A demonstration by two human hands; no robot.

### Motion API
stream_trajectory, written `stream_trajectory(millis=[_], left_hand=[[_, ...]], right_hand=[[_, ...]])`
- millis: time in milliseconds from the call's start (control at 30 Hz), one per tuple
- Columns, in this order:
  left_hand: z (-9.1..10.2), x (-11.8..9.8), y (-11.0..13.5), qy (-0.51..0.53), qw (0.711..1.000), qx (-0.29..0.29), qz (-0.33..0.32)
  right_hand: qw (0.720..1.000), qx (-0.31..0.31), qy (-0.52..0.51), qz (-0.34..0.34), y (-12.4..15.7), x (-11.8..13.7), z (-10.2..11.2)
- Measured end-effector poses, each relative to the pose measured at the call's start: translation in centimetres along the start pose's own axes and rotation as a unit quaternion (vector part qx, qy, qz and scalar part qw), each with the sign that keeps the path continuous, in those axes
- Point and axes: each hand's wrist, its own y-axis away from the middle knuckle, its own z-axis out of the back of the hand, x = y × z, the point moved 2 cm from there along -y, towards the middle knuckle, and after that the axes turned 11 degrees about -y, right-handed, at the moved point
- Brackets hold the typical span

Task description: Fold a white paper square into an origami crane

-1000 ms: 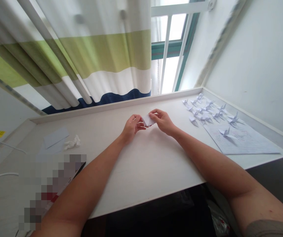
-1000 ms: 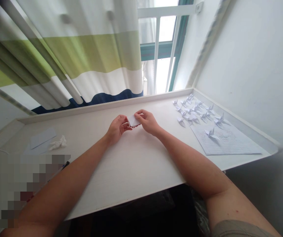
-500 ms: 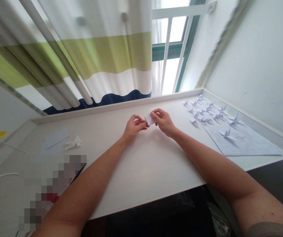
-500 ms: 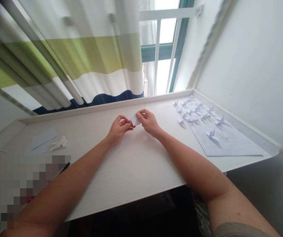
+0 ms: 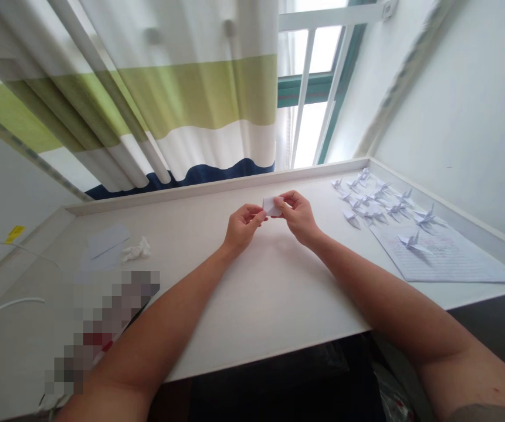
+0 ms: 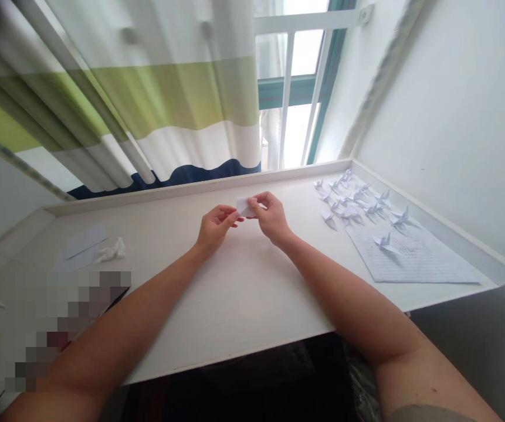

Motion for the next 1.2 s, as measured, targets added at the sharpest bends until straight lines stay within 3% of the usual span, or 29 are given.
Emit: stream_trajectory(millis=[167, 267, 467, 700, 900, 1033, 1200], left_hand=[[0.4, 0.6, -0.2, -0.026, 1.000, 0.009, 0.001], [0.6, 0.5, -0.2, -0.077, 0.996, 0.017, -0.032], [1.0, 0.6, -0.2, -0.116, 0.991, -0.022, -0.067], [1.3, 1.4, -0.6, -0.078, 0.994, -0.058, -0.049], [1.3, 1.6, -0.9, 0.009, 0.999, -0.038, -0.032], [1.4, 1.6, -0.9, 0.013, 0.999, -0.037, -0.021], [1.3, 1.2, -0.8, 0.003, 0.999, -0.038, -0.036]], right_hand=[[1.000, 0.000, -0.018, -0.007, 0.4, 0.1, -0.2], [0.999, -0.013, -0.032, -0.031, 0.5, 0.1, -0.2], [0.996, 0.002, -0.047, -0.082, 0.5, 0.2, -0.2], [0.991, 0.057, 0.007, -0.121, 0.6, 0.9, -0.3], [0.992, 0.069, 0.010, -0.110, 0.2, 0.7, 0.0], [0.993, 0.062, 0.022, -0.099, 0.3, 0.8, 0.0], [0.988, 0.097, 0.032, -0.112, 0.6, 1.2, -0.4]])
